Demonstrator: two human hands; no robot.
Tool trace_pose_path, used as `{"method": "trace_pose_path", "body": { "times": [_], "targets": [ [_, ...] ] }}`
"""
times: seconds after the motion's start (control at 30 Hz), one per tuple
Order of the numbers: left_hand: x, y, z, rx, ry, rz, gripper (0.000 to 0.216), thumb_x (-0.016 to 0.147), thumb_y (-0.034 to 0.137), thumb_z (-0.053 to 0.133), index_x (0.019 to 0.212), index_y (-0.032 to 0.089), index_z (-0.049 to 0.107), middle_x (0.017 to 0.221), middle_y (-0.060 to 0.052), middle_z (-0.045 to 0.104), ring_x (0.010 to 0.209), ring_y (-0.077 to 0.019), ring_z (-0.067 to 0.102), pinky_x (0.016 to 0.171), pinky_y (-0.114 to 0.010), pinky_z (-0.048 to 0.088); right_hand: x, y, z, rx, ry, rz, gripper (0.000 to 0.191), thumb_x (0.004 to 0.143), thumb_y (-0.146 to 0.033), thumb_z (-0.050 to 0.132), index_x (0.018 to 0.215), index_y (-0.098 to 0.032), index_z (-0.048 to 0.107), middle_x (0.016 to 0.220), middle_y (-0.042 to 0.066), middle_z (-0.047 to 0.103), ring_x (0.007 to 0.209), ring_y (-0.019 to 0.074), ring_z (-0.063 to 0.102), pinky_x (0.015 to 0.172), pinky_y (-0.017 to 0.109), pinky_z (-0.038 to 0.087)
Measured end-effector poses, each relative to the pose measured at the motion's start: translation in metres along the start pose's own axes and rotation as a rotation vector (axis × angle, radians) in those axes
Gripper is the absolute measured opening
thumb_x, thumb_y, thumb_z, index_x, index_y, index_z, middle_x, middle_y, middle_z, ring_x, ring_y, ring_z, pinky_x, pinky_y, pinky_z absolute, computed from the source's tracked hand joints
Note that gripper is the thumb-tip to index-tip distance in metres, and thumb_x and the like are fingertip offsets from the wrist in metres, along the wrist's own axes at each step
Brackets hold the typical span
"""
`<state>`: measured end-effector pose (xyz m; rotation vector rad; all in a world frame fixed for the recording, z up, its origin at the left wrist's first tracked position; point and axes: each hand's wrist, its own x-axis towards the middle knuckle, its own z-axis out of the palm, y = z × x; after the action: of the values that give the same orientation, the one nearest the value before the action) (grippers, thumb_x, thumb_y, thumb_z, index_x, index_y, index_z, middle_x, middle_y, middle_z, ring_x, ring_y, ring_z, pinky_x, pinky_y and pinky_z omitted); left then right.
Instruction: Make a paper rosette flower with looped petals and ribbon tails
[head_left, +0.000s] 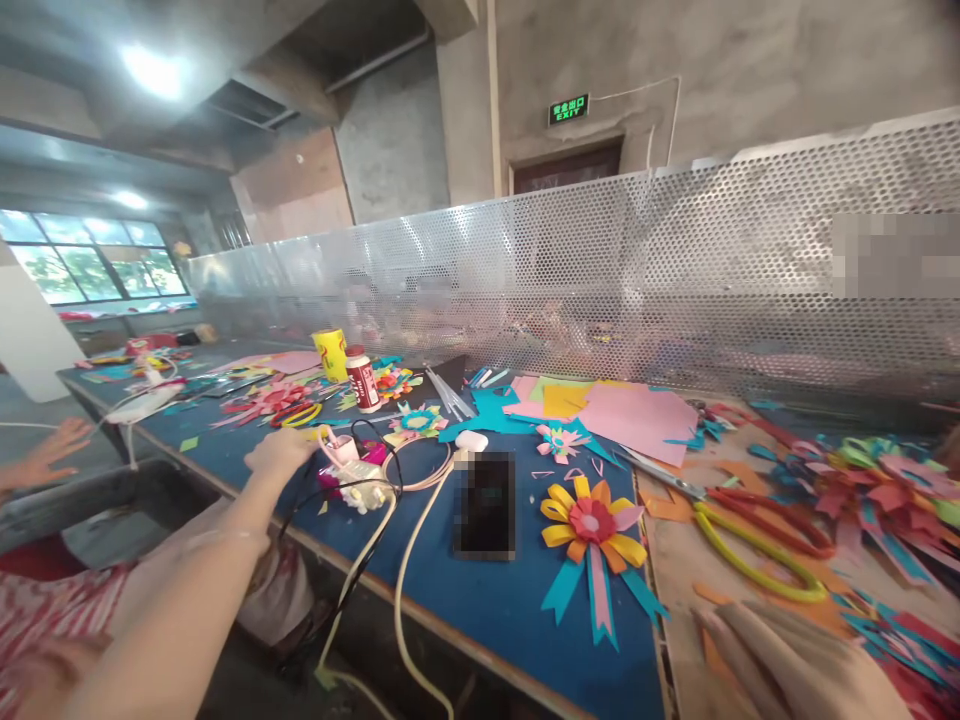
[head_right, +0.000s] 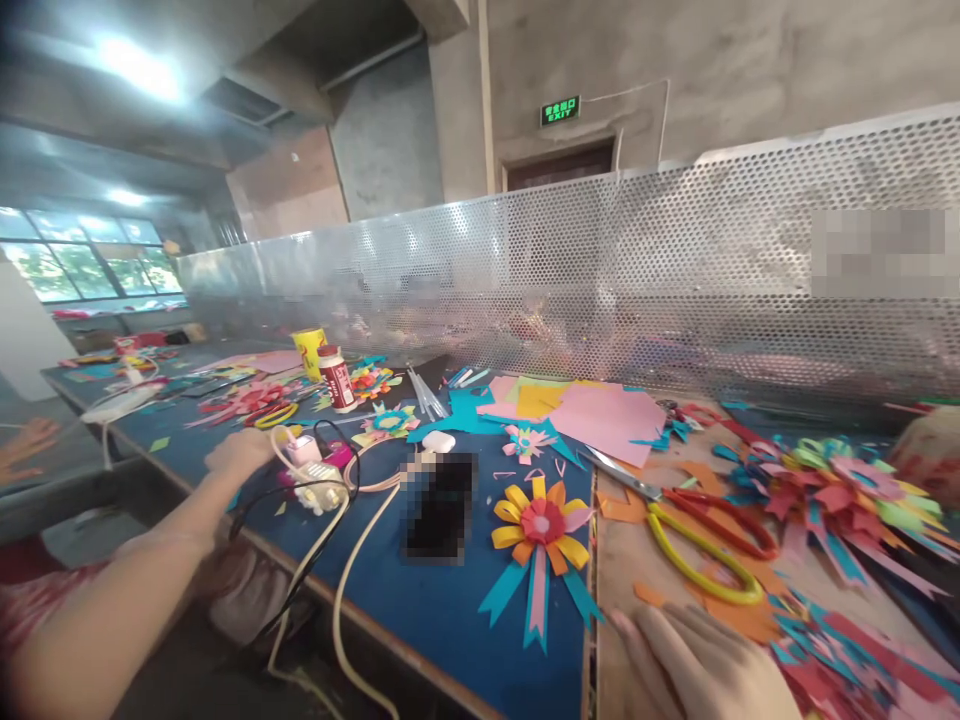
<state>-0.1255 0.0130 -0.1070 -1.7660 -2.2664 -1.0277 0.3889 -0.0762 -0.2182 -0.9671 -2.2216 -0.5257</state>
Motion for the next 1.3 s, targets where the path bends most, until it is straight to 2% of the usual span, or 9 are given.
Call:
{"method": "trace_pose_path", "body": {
  "times": [0.2,0.37,0.43,0.5,0.6,0.73,0.97,1.13,1.3],
  "targets": [
    [0.022,0.022,-0.026,0.342,0.091,-0.225,0.06,0.068,0.073,0.044,0.071,0.014,0.058,0.068,-0.005,0.061,0.091,-0.0333,0.06,0.073,-0.039,0.046,0.014,-0.003,-0.013,-0.069,0.069,0.088,0.033,0.093,-0.021,0.033,0.107,-0.02,0.063,0.098,0.007,0.07,0.088,0.0218,0.067,0.067,0.027,0.055],
    [0.02,0.081,-0.056,0.342,0.359,-0.177,0.051,0.074,0.056,0.05,0.098,0.013,0.065,0.091,-0.008,0.066,0.083,-0.0263,0.061,0.067,-0.032,0.045,0.046,-0.02,-0.035,0.294,-0.068,0.368,0.032,0.094,-0.028,0.034,0.105,-0.021,0.064,0.064,0.001,0.066,0.056,0.0137,0.064,0.053,0.021,0.051],
    [-0.001,0.12,-0.058,0.239,0.497,0.012,0.048,0.076,0.054,0.05,0.091,0.011,0.066,0.082,-0.007,0.066,0.077,-0.0215,0.059,0.069,-0.031,0.043,0.068,-0.03,-0.046,0.495,-0.142,0.425,0.041,0.095,-0.035,0.032,0.079,-0.022,0.068,0.064,0.002,0.066,0.063,0.0154,0.065,0.06,0.024,0.052],
    [-0.033,0.162,-0.051,0.088,0.566,0.239,0.043,0.077,0.051,0.053,0.083,0.011,0.065,0.075,-0.004,0.064,0.067,-0.0143,0.055,0.064,-0.025,0.039,0.09,-0.039,-0.053,0.729,-0.229,0.507,0.038,0.093,-0.042,0.037,0.087,-0.022,0.069,0.082,0.004,0.07,0.078,0.0175,0.066,0.074,0.029,0.052],
    [-0.092,0.22,-0.025,-0.151,0.49,0.482,0.026,0.07,0.039,0.062,0.065,0.014,0.058,0.062,-0.001,0.06,0.057,-0.0106,0.05,0.055,-0.022,0.034,0.118,-0.05,-0.056,1.131,-0.244,0.621,0.043,0.089,-0.047,0.047,0.123,-0.023,0.055,0.114,0.007,0.064,0.102,0.0202,0.06,0.093,0.037,0.046],
    [-0.157,0.264,0.015,-0.402,0.258,0.742,0.02,0.069,0.029,0.06,0.057,0.017,0.049,0.059,-0.001,0.054,0.059,-0.0133,0.049,0.058,-0.027,0.038,0.131,-0.062,-0.053,1.622,-0.075,0.688,0.043,0.086,-0.048,0.051,0.119,-0.022,0.057,0.117,0.008,0.063,0.104,0.0224,0.059,0.093,0.039,0.045],
    [-0.168,0.228,0.057,-0.754,-0.427,0.746,0.042,0.094,0.026,0.028,0.073,0.015,0.063,0.067,-0.003,0.062,0.058,-0.0103,0.056,0.057,-0.022,0.044,0.109,-0.058,-0.066,1.678,0.295,1.113,0.034,0.08,-0.033,0.059,0.112,-0.022,0.059,0.102,0.006,0.067,0.085,0.0191,0.064,0.077,0.029,0.052],
    [-0.171,0.17,0.085,-0.294,-0.452,0.956,0.019,0.086,0.02,0.051,0.091,0.02,0.069,0.092,-0.002,0.071,0.081,-0.0164,0.059,0.076,-0.029,0.049,0.082,-0.06,-0.069,1.392,0.122,1.287,0.02,0.08,-0.039,0.056,0.089,-0.022,0.061,0.065,-0.001,0.06,0.049,0.0135,0.052,0.043,0.022,0.042],
    [-0.2,0.138,0.082,-0.185,-0.287,1.078,0.026,0.081,0.017,0.055,0.104,0.019,0.065,0.098,-0.004,0.07,0.076,-0.0186,0.057,0.067,-0.031,0.053,0.046,-0.072,-0.062,0.932,-0.289,1.303,0.037,0.077,-0.056,0.051,0.082,-0.022,0.061,0.044,-0.002,0.05,0.053,0.019,0.057,0.058,0.026,0.048]
  ]
}}
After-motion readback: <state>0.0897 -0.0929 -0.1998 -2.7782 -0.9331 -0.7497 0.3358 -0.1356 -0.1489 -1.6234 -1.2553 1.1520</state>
